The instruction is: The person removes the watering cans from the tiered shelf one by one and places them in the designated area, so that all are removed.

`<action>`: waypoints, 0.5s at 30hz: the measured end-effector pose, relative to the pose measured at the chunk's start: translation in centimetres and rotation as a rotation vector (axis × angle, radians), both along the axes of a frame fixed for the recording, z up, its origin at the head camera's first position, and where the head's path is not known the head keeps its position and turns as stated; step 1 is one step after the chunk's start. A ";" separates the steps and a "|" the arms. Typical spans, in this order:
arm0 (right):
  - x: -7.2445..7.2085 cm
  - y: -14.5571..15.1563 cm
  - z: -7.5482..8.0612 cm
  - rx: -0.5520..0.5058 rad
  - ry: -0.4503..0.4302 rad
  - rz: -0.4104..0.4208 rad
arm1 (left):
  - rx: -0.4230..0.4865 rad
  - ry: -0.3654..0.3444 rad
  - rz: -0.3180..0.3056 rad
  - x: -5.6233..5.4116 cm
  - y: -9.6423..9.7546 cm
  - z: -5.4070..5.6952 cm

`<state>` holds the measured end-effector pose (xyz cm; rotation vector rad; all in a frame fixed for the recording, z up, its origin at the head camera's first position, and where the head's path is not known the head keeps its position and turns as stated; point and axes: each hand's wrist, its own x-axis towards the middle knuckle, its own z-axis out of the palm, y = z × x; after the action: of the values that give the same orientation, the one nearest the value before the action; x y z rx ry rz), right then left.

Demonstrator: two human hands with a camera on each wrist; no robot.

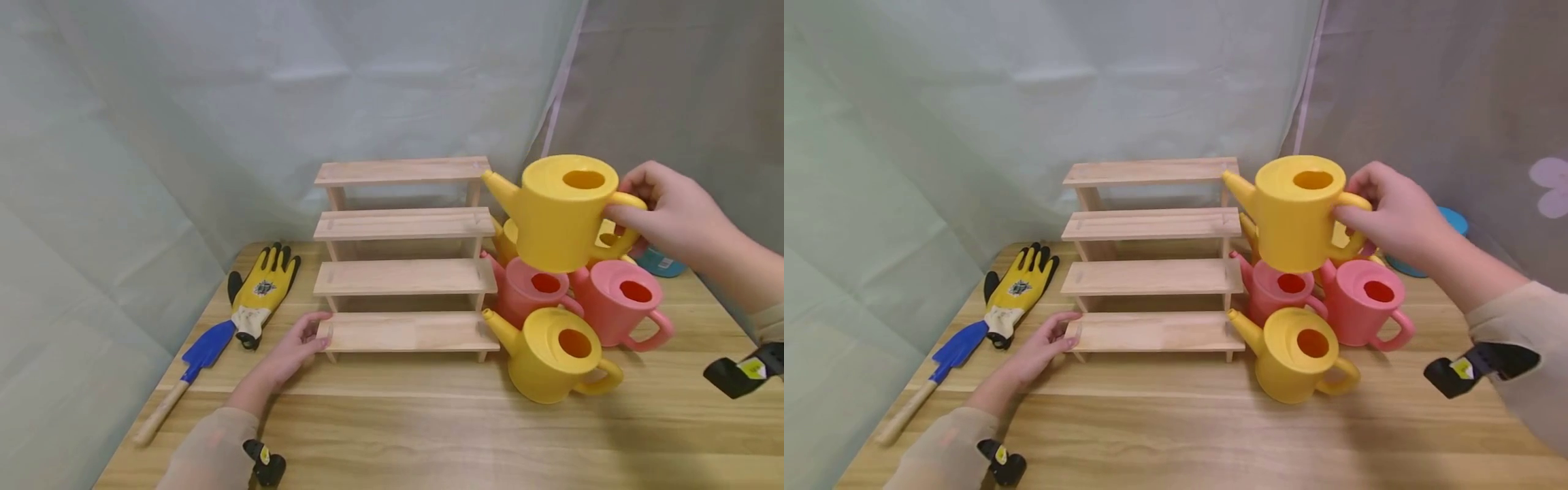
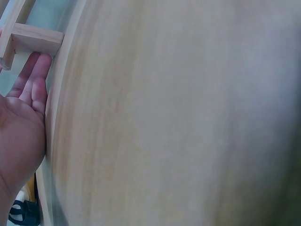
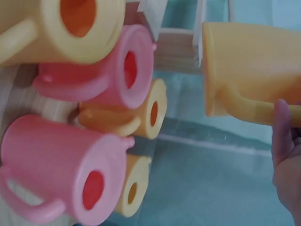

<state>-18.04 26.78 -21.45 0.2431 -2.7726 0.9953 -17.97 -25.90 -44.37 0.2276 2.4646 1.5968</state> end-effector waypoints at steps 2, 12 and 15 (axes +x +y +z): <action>0.3 0.7 -0.3 0.003 -0.022 -0.004 | 0.007 0.000 0.002 -0.1 0.0 0.0; 1.7 5.3 -1.6 0.035 -0.099 -0.013 | 0.003 0.003 -0.009 0.2 -0.1 0.0; 2.3 7.1 -2.5 -0.015 -0.088 -0.003 | -0.004 0.011 -0.011 0.1 0.0 0.0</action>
<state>-15.74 33.89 -23.98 0.1975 -2.8422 1.0508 -17.86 -25.88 -44.39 0.2499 2.4704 1.5901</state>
